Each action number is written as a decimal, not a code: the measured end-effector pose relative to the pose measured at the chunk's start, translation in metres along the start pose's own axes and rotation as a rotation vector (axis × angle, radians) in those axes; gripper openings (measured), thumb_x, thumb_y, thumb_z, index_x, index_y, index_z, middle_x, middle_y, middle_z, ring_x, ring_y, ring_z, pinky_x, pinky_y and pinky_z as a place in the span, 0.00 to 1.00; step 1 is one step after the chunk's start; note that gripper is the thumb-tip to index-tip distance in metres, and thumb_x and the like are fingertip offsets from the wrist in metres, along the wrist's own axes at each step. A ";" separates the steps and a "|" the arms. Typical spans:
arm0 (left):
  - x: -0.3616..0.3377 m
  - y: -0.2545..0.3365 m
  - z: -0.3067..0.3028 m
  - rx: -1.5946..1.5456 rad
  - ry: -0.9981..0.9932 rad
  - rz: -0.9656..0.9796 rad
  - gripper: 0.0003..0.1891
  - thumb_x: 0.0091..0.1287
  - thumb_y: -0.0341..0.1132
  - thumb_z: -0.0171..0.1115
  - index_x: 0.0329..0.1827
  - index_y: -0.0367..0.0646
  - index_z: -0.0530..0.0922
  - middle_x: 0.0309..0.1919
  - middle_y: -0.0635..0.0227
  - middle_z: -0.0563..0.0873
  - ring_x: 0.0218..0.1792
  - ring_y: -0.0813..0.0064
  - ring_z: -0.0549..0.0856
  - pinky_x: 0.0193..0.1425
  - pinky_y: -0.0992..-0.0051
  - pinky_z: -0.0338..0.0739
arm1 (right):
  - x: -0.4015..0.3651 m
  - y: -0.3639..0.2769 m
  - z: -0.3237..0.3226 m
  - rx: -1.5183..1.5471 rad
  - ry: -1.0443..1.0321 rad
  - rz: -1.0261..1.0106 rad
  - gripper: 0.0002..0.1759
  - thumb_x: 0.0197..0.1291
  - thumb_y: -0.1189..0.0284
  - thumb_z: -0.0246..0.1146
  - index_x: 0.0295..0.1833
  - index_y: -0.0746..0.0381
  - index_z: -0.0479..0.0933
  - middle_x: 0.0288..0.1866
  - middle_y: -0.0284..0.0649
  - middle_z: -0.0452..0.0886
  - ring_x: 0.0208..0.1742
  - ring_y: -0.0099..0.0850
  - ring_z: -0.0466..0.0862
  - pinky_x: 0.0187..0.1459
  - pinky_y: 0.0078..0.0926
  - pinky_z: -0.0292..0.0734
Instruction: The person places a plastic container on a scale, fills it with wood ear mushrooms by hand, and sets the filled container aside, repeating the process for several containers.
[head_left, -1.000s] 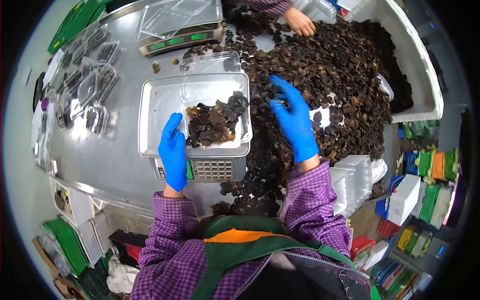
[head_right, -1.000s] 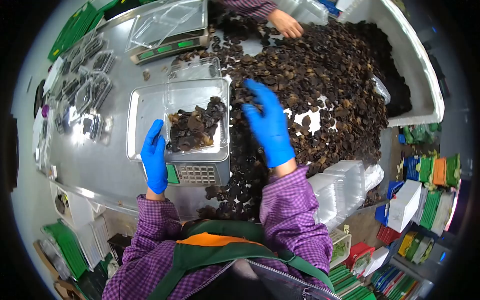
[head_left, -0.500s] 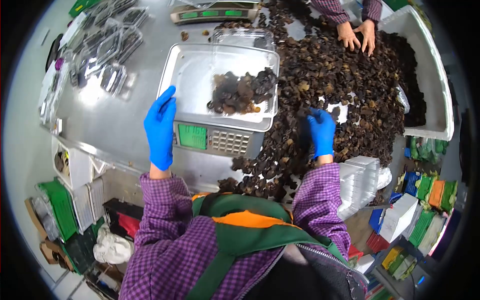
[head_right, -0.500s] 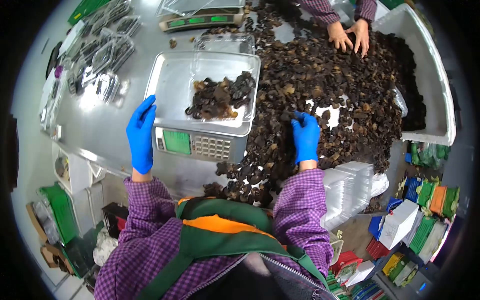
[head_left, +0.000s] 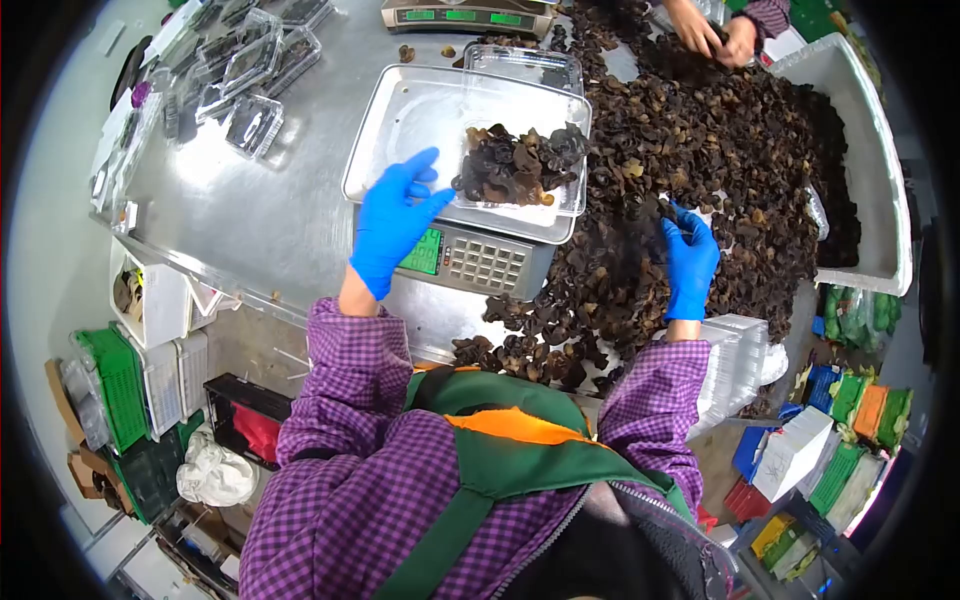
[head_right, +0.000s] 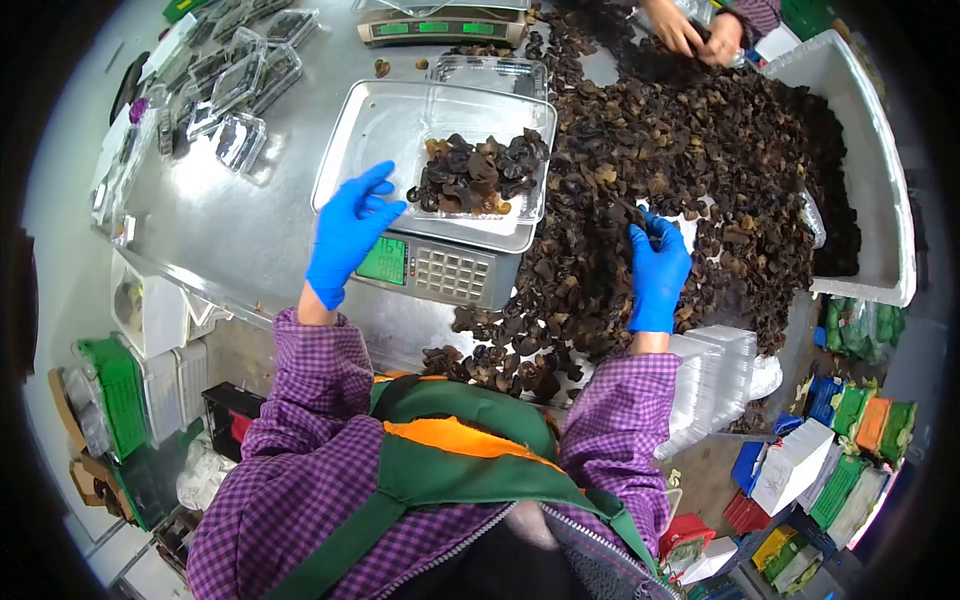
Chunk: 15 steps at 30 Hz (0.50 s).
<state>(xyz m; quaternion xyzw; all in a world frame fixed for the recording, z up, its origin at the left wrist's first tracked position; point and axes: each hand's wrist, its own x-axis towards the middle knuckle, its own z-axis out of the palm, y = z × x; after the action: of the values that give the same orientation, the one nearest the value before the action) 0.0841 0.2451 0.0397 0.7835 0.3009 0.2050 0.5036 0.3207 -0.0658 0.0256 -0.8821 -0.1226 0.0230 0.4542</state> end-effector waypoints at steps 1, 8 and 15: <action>0.000 -0.005 0.009 0.034 -0.026 0.028 0.23 0.60 0.28 0.68 0.61 0.46 0.78 0.43 0.68 0.84 0.37 0.83 0.79 0.46 0.80 0.76 | -0.003 -0.001 0.000 -0.014 -0.009 0.019 0.16 0.57 0.74 0.69 0.50 0.69 0.80 0.41 0.38 0.85 0.38 0.22 0.80 0.43 0.23 0.77; 0.006 0.000 0.030 0.058 0.040 0.099 0.13 0.59 0.27 0.68 0.48 0.44 0.85 0.34 0.70 0.84 0.30 0.84 0.78 0.38 0.82 0.74 | -0.020 -0.058 0.016 0.274 -0.173 -0.019 0.15 0.57 0.75 0.68 0.51 0.64 0.81 0.42 0.36 0.84 0.40 0.23 0.81 0.44 0.22 0.78; 0.018 0.044 0.043 -0.149 0.060 0.201 0.14 0.60 0.27 0.67 0.50 0.46 0.85 0.34 0.72 0.85 0.31 0.85 0.77 0.39 0.82 0.72 | -0.013 -0.127 0.083 0.127 -0.333 -0.276 0.16 0.53 0.72 0.69 0.49 0.62 0.81 0.42 0.45 0.82 0.40 0.35 0.83 0.44 0.30 0.78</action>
<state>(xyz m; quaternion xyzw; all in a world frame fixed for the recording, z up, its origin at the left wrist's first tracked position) 0.1355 0.2148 0.0631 0.7635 0.2200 0.2996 0.5280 0.2705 0.0684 0.0785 -0.8105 -0.3140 0.1137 0.4813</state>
